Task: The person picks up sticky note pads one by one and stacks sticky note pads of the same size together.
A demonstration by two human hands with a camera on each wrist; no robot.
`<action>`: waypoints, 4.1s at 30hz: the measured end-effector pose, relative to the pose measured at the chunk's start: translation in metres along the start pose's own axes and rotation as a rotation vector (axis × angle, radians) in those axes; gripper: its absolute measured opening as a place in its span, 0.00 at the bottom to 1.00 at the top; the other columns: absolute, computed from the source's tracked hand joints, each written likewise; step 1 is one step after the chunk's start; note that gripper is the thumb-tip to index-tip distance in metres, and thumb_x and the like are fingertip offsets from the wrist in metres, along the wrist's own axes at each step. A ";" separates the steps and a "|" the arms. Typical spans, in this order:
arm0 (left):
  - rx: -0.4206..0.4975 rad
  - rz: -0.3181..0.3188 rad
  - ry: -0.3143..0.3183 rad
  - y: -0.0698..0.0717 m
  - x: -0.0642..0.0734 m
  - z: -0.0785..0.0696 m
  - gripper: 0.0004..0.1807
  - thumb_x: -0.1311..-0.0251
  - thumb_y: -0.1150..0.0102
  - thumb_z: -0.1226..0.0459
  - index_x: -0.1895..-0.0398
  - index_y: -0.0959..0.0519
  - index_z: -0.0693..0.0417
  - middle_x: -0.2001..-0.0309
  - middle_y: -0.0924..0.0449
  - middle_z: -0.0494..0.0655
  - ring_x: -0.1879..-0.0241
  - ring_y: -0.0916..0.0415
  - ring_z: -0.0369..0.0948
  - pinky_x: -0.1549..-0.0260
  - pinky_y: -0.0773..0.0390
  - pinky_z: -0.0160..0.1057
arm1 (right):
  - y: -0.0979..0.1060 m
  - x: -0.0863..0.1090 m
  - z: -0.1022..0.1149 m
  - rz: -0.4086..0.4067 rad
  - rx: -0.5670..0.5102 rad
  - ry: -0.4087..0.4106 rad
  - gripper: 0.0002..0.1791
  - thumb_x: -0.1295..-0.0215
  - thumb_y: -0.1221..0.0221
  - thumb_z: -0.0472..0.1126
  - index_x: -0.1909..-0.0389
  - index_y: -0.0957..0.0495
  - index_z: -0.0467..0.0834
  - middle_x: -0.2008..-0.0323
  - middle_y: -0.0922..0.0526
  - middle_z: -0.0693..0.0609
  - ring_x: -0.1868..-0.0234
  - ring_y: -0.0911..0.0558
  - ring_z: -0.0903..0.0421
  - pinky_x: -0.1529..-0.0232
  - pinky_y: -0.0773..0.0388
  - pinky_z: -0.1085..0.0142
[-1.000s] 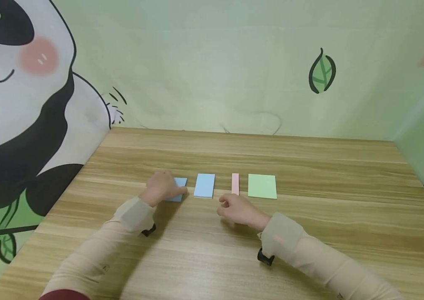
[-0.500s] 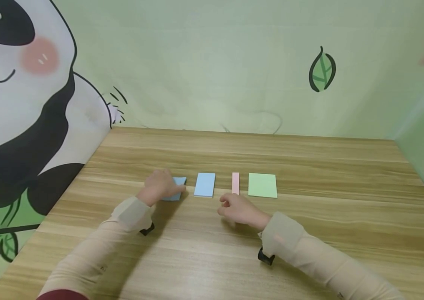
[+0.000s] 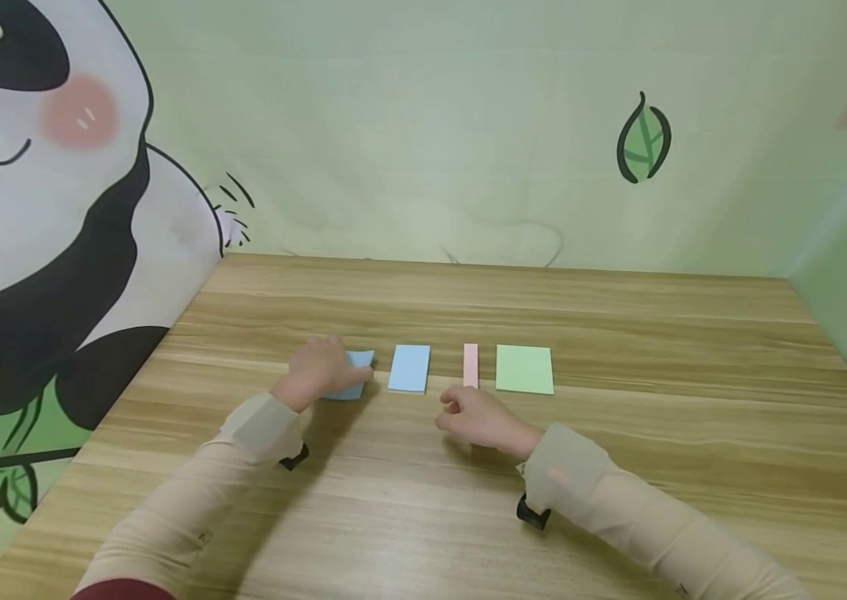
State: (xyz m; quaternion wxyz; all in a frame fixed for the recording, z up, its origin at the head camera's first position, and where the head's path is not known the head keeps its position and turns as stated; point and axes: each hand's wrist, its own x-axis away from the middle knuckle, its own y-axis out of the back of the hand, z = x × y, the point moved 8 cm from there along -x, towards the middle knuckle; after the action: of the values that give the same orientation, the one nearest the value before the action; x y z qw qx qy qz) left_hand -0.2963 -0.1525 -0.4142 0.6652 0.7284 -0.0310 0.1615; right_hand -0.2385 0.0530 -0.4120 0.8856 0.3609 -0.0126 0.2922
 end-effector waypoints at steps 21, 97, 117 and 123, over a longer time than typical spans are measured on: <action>-0.022 0.005 -0.069 0.005 0.013 -0.031 0.40 0.60 0.52 0.36 0.51 0.33 0.58 0.70 0.31 0.51 0.73 0.33 0.42 0.84 0.34 0.35 | 0.003 0.006 -0.007 0.010 -0.004 -0.008 0.23 0.41 0.49 0.41 0.48 0.33 0.31 0.53 0.26 0.38 0.51 0.27 0.45 0.51 0.30 0.53; -0.046 -0.035 -0.386 -0.002 0.052 -0.193 0.40 0.57 0.56 0.32 0.49 0.35 0.51 0.57 0.27 0.50 0.63 0.27 0.43 0.73 0.29 0.39 | 0.075 0.046 -0.075 -0.337 -0.361 -0.150 0.16 0.39 0.54 0.38 0.65 0.27 0.26 0.80 0.22 0.51 0.81 0.25 0.63 0.75 0.25 0.69; -0.059 -0.052 -0.335 -0.005 0.044 -0.222 0.44 0.62 0.58 0.27 0.50 0.34 0.49 0.60 0.28 0.48 0.67 0.31 0.39 0.74 0.30 0.35 | 0.085 0.052 -0.091 -0.381 -0.394 -0.196 0.17 0.38 0.58 0.37 0.62 0.29 0.25 0.81 0.24 0.56 0.82 0.26 0.63 0.76 0.25 0.69; -0.042 -0.050 -0.295 -0.008 0.042 -0.228 0.44 0.64 0.59 0.25 0.52 0.34 0.48 0.61 0.30 0.47 0.70 0.32 0.38 0.80 0.34 0.34 | 0.087 0.055 -0.096 -0.386 -0.397 -0.214 0.18 0.37 0.59 0.38 0.59 0.30 0.26 0.79 0.24 0.56 0.81 0.25 0.63 0.74 0.24 0.68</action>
State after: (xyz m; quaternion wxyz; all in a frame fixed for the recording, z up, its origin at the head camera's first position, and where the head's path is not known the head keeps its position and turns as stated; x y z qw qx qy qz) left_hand -0.2991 0.0783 -0.3956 0.6723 0.7306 -0.1137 0.0353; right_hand -0.2572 0.1925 -0.4156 0.9716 0.2054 -0.0941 0.0705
